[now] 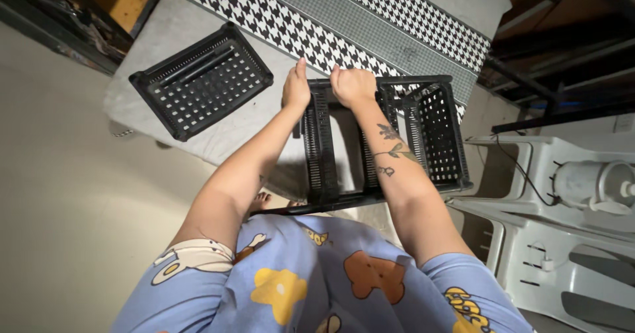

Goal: The person assembles a black plastic crate by inserting cylindrical rods into the side panels and then attaching the base panel to form a complete structure.

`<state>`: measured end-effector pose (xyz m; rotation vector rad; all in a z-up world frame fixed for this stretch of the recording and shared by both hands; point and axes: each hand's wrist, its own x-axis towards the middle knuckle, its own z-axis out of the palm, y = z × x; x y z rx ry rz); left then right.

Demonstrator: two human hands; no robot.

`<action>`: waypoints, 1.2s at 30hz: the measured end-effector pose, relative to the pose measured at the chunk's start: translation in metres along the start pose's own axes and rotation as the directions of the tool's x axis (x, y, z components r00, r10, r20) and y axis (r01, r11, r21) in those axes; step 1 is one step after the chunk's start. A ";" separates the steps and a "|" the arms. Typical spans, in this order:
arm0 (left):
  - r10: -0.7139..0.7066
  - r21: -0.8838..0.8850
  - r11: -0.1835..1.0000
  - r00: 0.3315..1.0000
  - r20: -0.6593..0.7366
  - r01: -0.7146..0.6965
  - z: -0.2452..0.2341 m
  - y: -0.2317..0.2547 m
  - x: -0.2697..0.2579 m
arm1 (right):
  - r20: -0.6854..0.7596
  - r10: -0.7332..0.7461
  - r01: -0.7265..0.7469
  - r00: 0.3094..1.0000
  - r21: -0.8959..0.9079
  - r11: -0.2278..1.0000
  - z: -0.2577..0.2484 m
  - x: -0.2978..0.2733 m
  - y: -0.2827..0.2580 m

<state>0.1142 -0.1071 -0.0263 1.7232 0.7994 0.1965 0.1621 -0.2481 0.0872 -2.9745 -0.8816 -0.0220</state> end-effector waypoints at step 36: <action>0.508 0.339 0.588 0.662 0.551 -0.734 -0.144 0.018 -0.051 | -0.129 0.175 -0.020 0.976 0.747 0.665 -0.027 -0.128 -0.072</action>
